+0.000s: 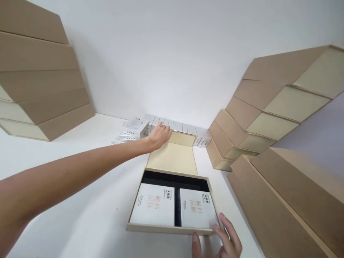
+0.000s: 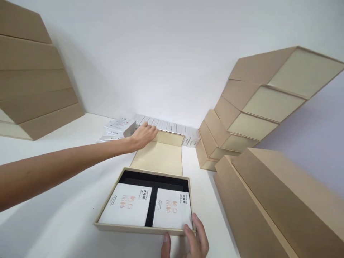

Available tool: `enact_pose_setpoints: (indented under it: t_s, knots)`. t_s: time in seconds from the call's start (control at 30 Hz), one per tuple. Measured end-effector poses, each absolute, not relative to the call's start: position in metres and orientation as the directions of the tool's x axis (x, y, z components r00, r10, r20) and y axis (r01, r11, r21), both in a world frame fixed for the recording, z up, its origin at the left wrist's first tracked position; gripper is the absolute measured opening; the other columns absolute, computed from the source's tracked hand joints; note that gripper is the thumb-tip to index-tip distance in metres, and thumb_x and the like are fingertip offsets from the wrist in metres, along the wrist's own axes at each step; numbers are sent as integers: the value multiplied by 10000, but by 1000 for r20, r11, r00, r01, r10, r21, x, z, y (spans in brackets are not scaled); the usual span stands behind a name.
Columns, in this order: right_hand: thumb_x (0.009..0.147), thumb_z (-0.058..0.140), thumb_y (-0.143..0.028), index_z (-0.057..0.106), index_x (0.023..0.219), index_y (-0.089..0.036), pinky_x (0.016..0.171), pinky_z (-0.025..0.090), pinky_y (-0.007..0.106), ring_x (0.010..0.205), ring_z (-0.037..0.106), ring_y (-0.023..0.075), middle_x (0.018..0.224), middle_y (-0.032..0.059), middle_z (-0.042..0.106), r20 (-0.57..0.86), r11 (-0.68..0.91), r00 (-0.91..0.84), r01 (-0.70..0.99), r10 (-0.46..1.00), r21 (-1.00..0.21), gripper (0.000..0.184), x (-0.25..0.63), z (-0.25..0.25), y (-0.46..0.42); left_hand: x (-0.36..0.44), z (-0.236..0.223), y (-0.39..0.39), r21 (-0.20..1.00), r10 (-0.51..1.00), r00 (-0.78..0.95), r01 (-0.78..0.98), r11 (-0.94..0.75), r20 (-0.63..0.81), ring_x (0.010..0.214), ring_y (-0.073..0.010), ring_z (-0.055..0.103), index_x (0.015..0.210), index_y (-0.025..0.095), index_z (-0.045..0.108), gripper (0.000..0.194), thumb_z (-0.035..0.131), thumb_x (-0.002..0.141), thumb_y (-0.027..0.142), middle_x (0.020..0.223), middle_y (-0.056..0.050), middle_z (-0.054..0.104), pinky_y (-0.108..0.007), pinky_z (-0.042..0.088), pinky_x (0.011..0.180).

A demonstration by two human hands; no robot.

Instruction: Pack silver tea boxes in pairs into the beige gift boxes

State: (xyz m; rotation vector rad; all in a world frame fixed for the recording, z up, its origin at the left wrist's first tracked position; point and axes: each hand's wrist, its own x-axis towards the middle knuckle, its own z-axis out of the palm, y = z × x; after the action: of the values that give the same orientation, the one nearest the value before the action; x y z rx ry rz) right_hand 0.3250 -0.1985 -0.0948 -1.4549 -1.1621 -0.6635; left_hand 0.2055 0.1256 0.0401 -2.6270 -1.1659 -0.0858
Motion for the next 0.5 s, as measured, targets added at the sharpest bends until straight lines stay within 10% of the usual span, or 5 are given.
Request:
enact_pose_setpoints:
  t_s: [0.5]
  knots:
    - [736,790,-567,644,1029,-154,877,527,459,1074,640,299,1233,196,609,856,156,431,861,284,-485,526,315,-90,-197,200,44,127,-192,656,661,743,-642,364,1097,-249,649,1241,151,622,319,642,980,332,1253,-114,643,-461,565,932]
